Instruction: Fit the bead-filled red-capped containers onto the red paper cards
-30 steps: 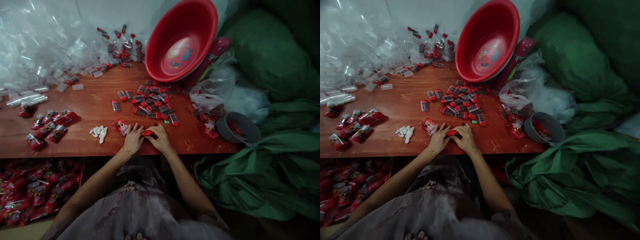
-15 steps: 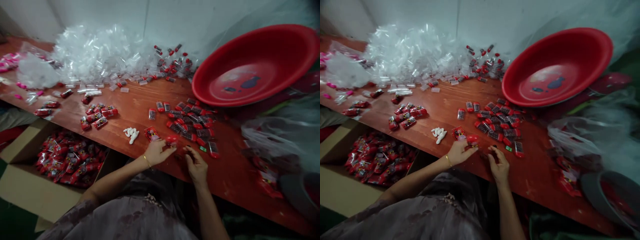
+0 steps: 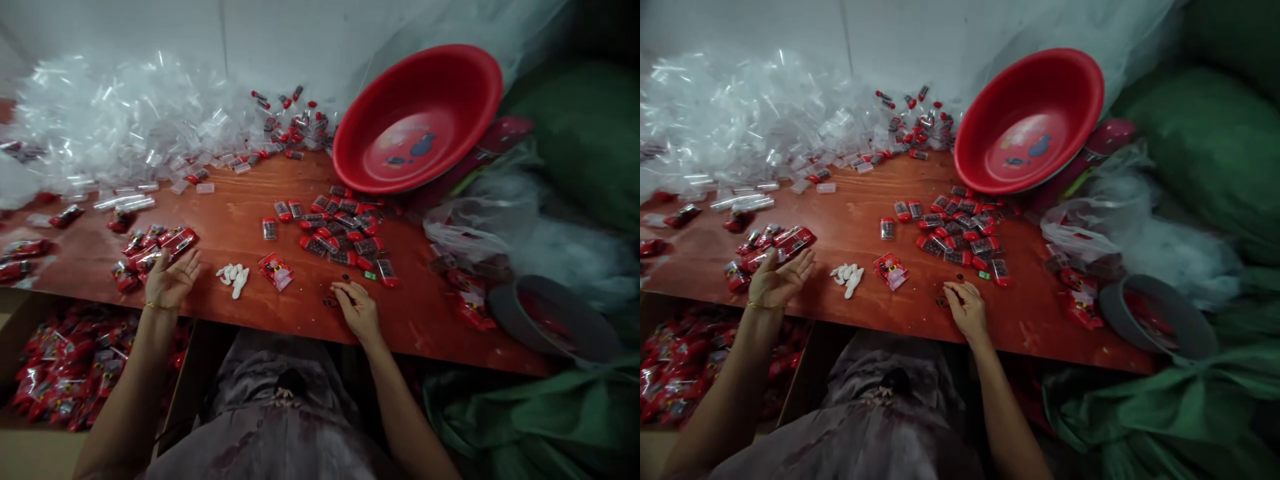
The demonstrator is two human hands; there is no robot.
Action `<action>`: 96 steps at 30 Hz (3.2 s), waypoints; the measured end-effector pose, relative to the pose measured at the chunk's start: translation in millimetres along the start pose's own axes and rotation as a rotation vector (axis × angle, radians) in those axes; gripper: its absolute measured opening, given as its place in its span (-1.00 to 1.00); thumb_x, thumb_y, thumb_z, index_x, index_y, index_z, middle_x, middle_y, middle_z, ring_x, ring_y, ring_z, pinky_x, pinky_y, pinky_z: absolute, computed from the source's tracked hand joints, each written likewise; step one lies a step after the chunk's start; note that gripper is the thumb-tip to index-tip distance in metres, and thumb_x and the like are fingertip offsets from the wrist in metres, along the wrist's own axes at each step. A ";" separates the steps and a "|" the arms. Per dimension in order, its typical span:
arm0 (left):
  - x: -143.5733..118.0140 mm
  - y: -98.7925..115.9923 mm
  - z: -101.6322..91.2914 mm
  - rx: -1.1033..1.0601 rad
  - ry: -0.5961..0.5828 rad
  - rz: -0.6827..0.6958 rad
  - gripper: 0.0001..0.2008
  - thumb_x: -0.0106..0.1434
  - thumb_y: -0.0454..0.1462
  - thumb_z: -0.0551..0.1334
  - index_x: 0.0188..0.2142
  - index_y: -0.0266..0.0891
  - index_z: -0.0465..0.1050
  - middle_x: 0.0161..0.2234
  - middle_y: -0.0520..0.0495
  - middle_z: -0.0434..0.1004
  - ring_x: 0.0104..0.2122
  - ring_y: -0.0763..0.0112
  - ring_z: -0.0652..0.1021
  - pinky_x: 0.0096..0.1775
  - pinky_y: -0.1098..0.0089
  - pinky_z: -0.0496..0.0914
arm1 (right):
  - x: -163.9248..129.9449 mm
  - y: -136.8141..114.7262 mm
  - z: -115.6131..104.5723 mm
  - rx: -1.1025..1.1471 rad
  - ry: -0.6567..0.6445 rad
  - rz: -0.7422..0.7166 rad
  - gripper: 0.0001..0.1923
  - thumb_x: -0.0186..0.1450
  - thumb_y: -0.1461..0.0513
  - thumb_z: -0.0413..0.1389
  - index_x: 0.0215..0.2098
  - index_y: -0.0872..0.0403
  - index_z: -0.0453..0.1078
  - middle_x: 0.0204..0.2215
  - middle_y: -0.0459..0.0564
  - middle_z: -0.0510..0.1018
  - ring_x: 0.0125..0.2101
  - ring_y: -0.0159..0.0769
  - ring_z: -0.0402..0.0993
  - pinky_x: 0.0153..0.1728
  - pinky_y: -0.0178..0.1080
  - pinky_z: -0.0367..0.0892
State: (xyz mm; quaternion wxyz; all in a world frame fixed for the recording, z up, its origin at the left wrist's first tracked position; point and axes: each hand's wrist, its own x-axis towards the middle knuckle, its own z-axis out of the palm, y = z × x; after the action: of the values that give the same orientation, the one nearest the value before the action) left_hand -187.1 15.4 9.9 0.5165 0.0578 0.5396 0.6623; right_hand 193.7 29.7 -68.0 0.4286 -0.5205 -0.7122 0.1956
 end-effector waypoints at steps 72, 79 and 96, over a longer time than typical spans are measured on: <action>-9.7 -97.5 75.0 1.768 -0.425 0.854 -0.71 0.26 -0.18 0.08 -0.10 0.02 0.51 0.13 -0.04 0.36 0.20 0.00 0.22 0.15 -0.09 0.02 | 54.0 -68.3 76.8 -0.275 -0.195 0.018 -0.68 0.16 -0.01 0.17 -0.24 0.02 0.46 -0.26 0.01 0.52 -0.30 -0.22 0.46 -0.39 -0.26 0.32; -14.7 -99.7 74.6 1.767 -0.394 0.901 -0.52 0.27 -0.14 0.06 0.15 -0.22 0.28 0.16 -0.20 0.30 0.23 -0.10 0.14 0.17 -0.14 -0.05 | 62.7 -69.8 81.6 -0.290 -0.317 0.088 -0.89 0.24 0.18 0.13 -0.32 -0.02 0.51 -0.32 -0.06 0.59 -0.30 -0.27 0.50 -0.35 -0.30 0.31; -7.3 -95.8 72.7 1.753 -0.361 0.846 -0.54 0.17 -0.05 0.19 0.04 -0.09 0.40 0.15 -0.14 0.33 0.21 -0.13 0.17 0.15 -0.13 -0.02 | 70.6 -80.3 77.6 -0.412 -0.377 0.192 -0.74 0.35 0.18 -0.07 -0.25 0.03 0.46 -0.26 -0.01 0.59 -0.27 -0.29 0.48 -0.35 -0.34 0.19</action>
State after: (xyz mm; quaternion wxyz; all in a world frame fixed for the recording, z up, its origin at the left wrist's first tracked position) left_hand -78.1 46.5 -30.9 0.0865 0.7076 0.6872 0.1399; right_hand 78.1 76.3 -24.3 0.1536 -0.6160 -0.7514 0.1800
